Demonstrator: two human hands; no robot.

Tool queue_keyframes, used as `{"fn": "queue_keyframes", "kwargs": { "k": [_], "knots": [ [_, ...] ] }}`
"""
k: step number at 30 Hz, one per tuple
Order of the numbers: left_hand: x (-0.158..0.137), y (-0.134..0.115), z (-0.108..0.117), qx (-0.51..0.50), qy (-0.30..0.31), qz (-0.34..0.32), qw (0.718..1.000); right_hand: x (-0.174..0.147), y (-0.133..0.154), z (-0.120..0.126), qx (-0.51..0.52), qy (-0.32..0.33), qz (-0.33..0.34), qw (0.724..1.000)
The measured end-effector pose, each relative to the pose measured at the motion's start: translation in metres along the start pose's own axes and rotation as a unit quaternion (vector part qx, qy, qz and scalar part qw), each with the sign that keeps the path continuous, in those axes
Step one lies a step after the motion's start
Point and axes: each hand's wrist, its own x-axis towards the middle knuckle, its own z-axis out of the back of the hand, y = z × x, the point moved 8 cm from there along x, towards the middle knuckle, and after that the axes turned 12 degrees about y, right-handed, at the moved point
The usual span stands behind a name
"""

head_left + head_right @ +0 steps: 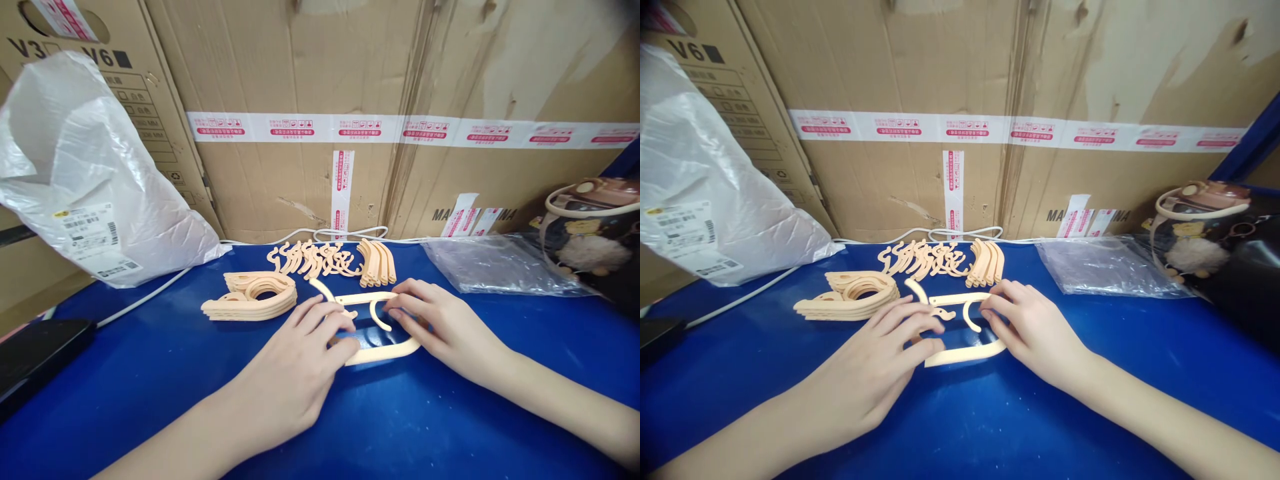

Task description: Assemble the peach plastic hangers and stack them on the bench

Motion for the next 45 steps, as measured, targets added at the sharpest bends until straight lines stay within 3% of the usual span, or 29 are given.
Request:
{"fn": "queue_keyframes", "kwargs": {
  "k": [5, 10, 14, 20, 34, 45],
  "knots": [
    [0.0, 0.01, -0.012, 0.025, 0.011, 0.033, 0.999, 0.0, -0.008, 0.0, -0.001, 0.002, -0.038, 0.999],
    [-0.001, 0.011, -0.023, -0.001, 0.063, 0.05, 0.997, 0.0, -0.008, -0.002, -0.01, 0.007, -0.038, 0.999],
    [-0.002, 0.009, -0.029, -0.022, 0.101, 0.049, 0.993, 0.0, -0.008, -0.003, -0.013, 0.006, -0.035, 0.999],
    [-0.002, 0.007, -0.031, -0.044, 0.111, 0.04, 0.992, 0.001, -0.01, -0.005, -0.021, 0.016, -0.038, 0.999],
    [0.002, -0.002, -0.014, -0.096, 0.07, 0.028, 0.993, 0.0, -0.014, -0.007, -0.034, 0.015, -0.065, 0.997],
    [0.001, -0.007, -0.012, -0.081, 0.04, -0.001, 0.996, 0.001, -0.018, -0.009, -0.052, 0.02, -0.08, 0.995]
  ]
}}
